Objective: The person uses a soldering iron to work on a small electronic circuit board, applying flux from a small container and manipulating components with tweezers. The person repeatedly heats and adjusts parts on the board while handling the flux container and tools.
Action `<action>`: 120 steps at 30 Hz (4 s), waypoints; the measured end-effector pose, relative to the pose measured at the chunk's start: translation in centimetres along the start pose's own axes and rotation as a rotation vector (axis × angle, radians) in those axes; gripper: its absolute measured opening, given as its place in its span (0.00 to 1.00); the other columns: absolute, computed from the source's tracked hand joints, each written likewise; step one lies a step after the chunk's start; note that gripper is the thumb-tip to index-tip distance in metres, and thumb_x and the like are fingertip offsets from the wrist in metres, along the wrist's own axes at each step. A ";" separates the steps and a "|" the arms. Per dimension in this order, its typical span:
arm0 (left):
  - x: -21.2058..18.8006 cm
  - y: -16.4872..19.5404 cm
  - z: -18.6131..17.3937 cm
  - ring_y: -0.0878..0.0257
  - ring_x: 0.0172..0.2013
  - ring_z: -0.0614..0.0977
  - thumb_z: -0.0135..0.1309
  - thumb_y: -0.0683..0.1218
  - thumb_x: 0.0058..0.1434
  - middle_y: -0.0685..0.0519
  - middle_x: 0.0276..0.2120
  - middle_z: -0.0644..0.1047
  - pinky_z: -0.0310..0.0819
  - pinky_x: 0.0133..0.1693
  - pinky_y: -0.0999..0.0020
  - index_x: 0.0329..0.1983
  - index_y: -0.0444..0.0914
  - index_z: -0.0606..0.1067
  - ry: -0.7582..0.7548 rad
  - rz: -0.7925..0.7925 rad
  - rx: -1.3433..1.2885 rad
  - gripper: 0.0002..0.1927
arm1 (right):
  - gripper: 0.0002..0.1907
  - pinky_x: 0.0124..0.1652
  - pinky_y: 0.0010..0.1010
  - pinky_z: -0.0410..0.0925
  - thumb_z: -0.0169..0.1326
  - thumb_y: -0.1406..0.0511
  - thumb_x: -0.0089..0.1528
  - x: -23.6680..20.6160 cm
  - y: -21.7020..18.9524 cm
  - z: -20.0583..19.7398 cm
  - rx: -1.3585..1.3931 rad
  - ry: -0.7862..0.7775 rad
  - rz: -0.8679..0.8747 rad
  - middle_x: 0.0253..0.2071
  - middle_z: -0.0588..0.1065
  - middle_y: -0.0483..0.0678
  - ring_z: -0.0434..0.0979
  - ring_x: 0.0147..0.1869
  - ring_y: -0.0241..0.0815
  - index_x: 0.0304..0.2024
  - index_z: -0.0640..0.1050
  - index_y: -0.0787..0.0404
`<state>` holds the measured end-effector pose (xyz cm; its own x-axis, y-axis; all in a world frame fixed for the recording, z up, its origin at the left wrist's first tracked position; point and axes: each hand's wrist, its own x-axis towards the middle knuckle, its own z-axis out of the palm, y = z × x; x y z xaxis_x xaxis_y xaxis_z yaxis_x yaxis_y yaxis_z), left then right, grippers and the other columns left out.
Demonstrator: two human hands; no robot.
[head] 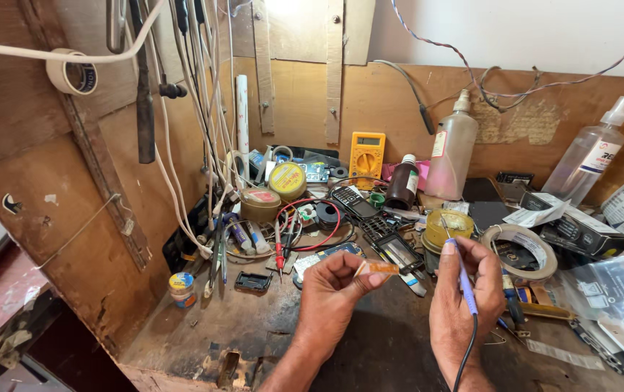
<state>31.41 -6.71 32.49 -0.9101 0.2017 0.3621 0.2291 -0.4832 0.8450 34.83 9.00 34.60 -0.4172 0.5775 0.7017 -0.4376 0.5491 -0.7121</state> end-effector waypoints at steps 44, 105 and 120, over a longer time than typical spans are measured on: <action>1.4 1.2 0.3 0.44 0.47 0.78 0.59 0.46 0.61 0.42 0.45 0.79 0.69 0.48 0.50 0.55 0.34 0.74 -0.267 0.418 1.181 0.20 | 0.10 0.40 0.26 0.70 0.56 0.65 0.70 0.1 1.5 1.0 -0.037 -0.006 0.022 0.39 0.77 0.46 0.74 0.39 0.32 0.48 0.76 0.67; 2.4 2.5 -2.1 0.61 0.35 0.85 0.52 0.53 0.67 0.48 0.38 0.83 0.82 0.37 0.67 0.56 0.34 0.78 -0.161 -0.642 0.008 0.21 | 0.08 0.45 0.23 0.73 0.61 0.71 0.61 0.1 1.9 1.6 0.228 -0.465 0.215 0.37 0.81 0.44 0.80 0.42 0.31 0.43 0.81 0.63; 2.7 2.2 1.3 0.48 0.38 0.84 0.57 0.50 0.63 0.42 0.35 0.82 0.77 0.42 0.56 0.49 0.41 0.83 -0.236 0.085 1.082 0.15 | 0.07 0.34 0.19 0.67 0.61 0.69 0.65 0.3 2.9 1.2 0.116 -0.128 0.135 0.35 0.78 0.40 0.72 0.34 0.25 0.44 0.80 0.64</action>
<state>29.87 -6.06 35.84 -0.8150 0.4157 0.4036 0.5727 0.4725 0.6699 32.52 10.05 32.77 -0.5728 0.5551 0.6031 -0.4567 0.3948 -0.7972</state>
